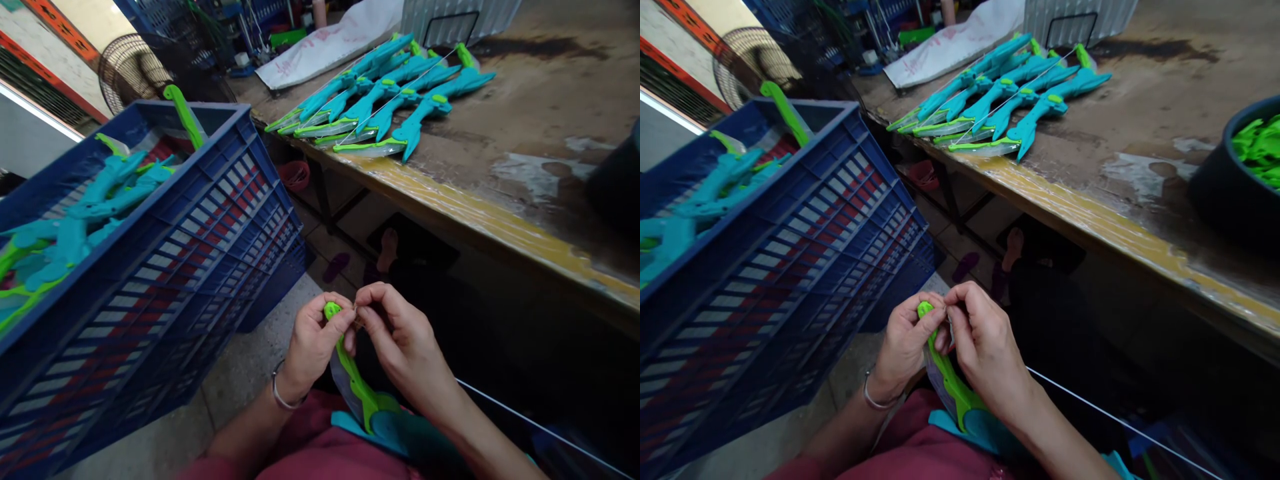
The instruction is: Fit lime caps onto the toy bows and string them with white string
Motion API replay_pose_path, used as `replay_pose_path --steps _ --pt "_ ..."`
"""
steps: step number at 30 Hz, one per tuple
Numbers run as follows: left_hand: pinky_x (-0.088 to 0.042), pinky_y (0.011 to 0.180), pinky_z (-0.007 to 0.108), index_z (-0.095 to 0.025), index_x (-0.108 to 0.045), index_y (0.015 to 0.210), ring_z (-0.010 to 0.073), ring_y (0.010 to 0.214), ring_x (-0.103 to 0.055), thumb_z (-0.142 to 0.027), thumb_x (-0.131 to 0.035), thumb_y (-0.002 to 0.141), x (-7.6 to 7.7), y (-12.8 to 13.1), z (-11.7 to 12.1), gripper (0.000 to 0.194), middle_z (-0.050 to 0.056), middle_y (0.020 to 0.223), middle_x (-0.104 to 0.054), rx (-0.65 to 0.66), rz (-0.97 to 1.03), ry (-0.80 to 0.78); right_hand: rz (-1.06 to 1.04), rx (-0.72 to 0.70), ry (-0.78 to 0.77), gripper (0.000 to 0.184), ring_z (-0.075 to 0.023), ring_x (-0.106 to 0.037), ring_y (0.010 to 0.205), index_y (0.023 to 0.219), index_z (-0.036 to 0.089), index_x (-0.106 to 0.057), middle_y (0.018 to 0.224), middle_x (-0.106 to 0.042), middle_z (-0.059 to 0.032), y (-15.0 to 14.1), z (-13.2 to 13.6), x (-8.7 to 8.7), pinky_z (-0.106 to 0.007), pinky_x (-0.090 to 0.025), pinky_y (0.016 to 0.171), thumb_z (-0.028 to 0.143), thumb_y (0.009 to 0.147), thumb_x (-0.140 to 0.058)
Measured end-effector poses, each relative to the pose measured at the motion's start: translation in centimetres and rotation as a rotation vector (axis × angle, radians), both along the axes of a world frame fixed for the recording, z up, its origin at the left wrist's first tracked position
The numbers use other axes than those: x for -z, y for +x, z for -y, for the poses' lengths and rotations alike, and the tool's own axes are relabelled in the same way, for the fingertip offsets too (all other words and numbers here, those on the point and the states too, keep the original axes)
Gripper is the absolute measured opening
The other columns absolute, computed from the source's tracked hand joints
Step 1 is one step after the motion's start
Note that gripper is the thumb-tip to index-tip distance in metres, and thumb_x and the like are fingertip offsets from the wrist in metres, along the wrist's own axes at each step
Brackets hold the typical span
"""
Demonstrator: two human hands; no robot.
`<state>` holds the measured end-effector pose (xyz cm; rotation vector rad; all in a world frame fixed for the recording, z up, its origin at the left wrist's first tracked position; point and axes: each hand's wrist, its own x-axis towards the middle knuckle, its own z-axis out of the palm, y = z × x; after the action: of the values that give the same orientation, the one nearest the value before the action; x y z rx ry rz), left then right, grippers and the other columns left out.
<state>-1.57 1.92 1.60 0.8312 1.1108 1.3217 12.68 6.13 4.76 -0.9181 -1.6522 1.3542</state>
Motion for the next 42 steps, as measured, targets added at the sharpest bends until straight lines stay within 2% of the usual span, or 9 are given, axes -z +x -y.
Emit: replay_pose_path --steps 3,7,14,18,20,25,29,36,42 --pt "-0.048 0.047 0.021 -0.016 -0.062 0.088 0.0088 0.045 -0.055 -0.032 -0.071 0.094 -0.1 -0.1 0.0 0.019 -0.004 0.057 -0.06 -0.005 -0.013 0.035 0.019 0.017 0.002 0.01 -0.0069 -0.058 0.06 0.095 0.021 -0.056 0.078 -0.058 0.0045 0.1 -0.1 -0.1 -0.017 -0.049 0.056 0.019 0.102 -0.051" --pt "-0.048 0.048 0.021 -0.015 -0.062 0.088 0.0089 0.044 -0.055 -0.033 -0.07 0.095 -0.2 -0.2 0.1 0.02 -0.004 0.054 -0.059 0.02 -0.035 0.022 0.052 0.046 0.082 0.011 -0.0088 -0.059 0.065 0.092 0.021 -0.059 0.081 -0.06 0.0025 0.0 -0.3 -0.1 -0.018 -0.048 0.058 0.018 0.101 -0.054" --pt "-0.044 0.043 0.017 -0.016 -0.06 0.092 0.0071 0.04 -0.049 -0.036 -0.069 0.094 0.4 0.3 0.1 0.022 -0.006 0.05 -0.055 0.048 0.204 -0.022 0.137 0.181 0.455 0.012 -0.0115 -0.06 0.076 0.094 0.019 -0.06 0.085 -0.061 -0.0007 0.0 0.3 0.9 -0.023 -0.05 0.069 0.009 0.099 -0.056" --pt "-0.043 0.043 0.017 -0.015 -0.06 0.087 0.0062 0.04 -0.048 -0.037 -0.07 0.094 0.1 0.5 -0.1 0.025 -0.006 0.049 -0.053 0.055 0.245 -0.027 0.171 0.206 0.569 0.012 -0.0128 -0.062 0.08 0.098 0.017 -0.06 0.089 -0.064 -0.0026 0.0 0.7 1.3 -0.024 -0.051 0.072 0.006 0.097 -0.057" --pt "-0.043 0.042 0.016 -0.015 -0.06 0.087 0.0061 0.039 -0.047 -0.037 -0.07 0.093 0.0 0.5 -0.1 0.025 -0.006 0.049 -0.053 0.054 0.25 -0.03 0.171 0.19 0.575 0.013 -0.0131 -0.062 0.081 0.098 0.017 -0.062 0.09 -0.065 -0.0029 0.1 0.8 1.2 -0.025 -0.051 0.073 0.005 0.097 -0.057" --pt "-0.042 0.041 0.016 -0.015 -0.06 0.087 0.0061 0.039 -0.047 -0.038 -0.071 0.092 0.1 0.5 -0.1 0.026 -0.007 0.049 -0.052 0.045 0.239 -0.025 0.157 0.144 0.477 0.013 -0.0127 -0.062 0.077 0.096 0.019 -0.061 0.086 -0.064 -0.0016 0.2 0.6 0.9 -0.026 -0.051 0.069 0.008 0.099 -0.055" --pt "-0.042 0.042 0.016 -0.015 -0.06 0.087 0.0059 0.041 -0.047 -0.038 -0.07 0.093 0.2 0.4 -0.1 0.026 -0.006 0.051 -0.053 0.038 0.21 -0.023 0.22 0.141 0.548 0.012 -0.0147 -0.061 0.075 0.094 0.02 -0.055 0.084 -0.061 -0.0023 0.0 0.4 1.1 -0.027 -0.049 0.065 0.01 0.1 -0.052" --pt "-0.042 0.044 0.016 -0.015 -0.06 0.087 0.0061 0.042 -0.048 -0.038 -0.066 0.097 0.1 0.7 -0.3 0.026 -0.006 0.052 -0.053 0.019 0.188 -0.042 0.322 0.255 0.657 0.011 -0.0169 -0.059 0.078 0.094 0.02 -0.05 0.086 -0.059 -0.0042 -0.2 0.3 2.1 -0.03 -0.05 0.069 0.011 0.099 -0.05" --pt "-0.043 0.044 0.018 -0.015 -0.06 0.089 0.0069 0.042 -0.048 -0.036 -0.063 0.099 0.6 0.7 -0.3 0.023 -0.006 0.053 -0.053 0.024 0.211 -0.02 0.272 0.292 0.608 0.011 -0.0157 -0.06 0.079 0.095 0.021 -0.051 0.088 -0.06 -0.0025 0.1 0.4 2.0 -0.029 -0.051 0.071 0.011 0.099 -0.051"
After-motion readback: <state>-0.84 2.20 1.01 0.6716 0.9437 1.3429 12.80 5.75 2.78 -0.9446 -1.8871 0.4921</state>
